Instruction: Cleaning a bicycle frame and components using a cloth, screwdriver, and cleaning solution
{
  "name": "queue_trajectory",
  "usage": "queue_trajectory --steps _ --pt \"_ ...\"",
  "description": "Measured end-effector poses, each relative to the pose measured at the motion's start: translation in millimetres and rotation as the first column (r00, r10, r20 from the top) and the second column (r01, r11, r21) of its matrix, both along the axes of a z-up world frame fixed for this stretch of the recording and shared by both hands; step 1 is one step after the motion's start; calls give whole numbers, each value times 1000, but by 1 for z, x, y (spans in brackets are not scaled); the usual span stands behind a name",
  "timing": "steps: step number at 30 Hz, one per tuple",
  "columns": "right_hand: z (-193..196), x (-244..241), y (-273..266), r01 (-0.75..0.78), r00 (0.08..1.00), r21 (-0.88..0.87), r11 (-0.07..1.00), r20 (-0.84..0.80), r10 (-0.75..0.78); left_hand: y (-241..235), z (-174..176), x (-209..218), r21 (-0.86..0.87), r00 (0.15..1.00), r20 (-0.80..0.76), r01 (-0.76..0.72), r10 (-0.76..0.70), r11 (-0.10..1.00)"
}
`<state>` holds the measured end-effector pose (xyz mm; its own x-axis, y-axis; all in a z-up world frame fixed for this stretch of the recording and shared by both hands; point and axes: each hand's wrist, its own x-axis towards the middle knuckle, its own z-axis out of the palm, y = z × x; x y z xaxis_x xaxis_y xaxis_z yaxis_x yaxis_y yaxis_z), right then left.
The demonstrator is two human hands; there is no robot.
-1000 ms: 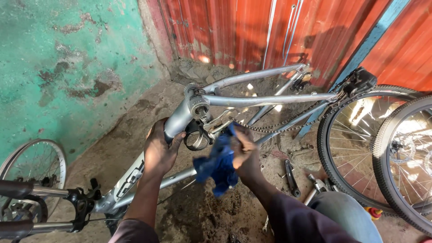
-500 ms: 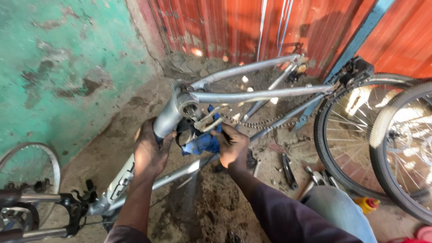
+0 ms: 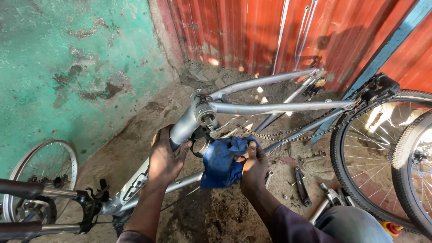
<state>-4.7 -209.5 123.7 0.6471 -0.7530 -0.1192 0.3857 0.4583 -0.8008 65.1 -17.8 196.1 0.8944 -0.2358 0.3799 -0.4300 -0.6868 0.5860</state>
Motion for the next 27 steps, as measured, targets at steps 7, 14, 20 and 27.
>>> queue_trajectory --steps 7,14,20,27 --pt "57 -4 11 -327 937 72 942 157 313 -23 3 -15 -104 935 355 23 15 994" --pt "-75 40 -35 -423 868 -193 885 193 457 -59 -37 -17 144 667 745 -205 31 968" --pt "-32 26 -47 -450 862 -84 889 -299 408 -62 -51 -27 304 827 541 -25 -151 952" --pt "-59 40 -26 -671 718 -56 740 200 666 -74 -34 -29 351 888 442 -43 -125 935"
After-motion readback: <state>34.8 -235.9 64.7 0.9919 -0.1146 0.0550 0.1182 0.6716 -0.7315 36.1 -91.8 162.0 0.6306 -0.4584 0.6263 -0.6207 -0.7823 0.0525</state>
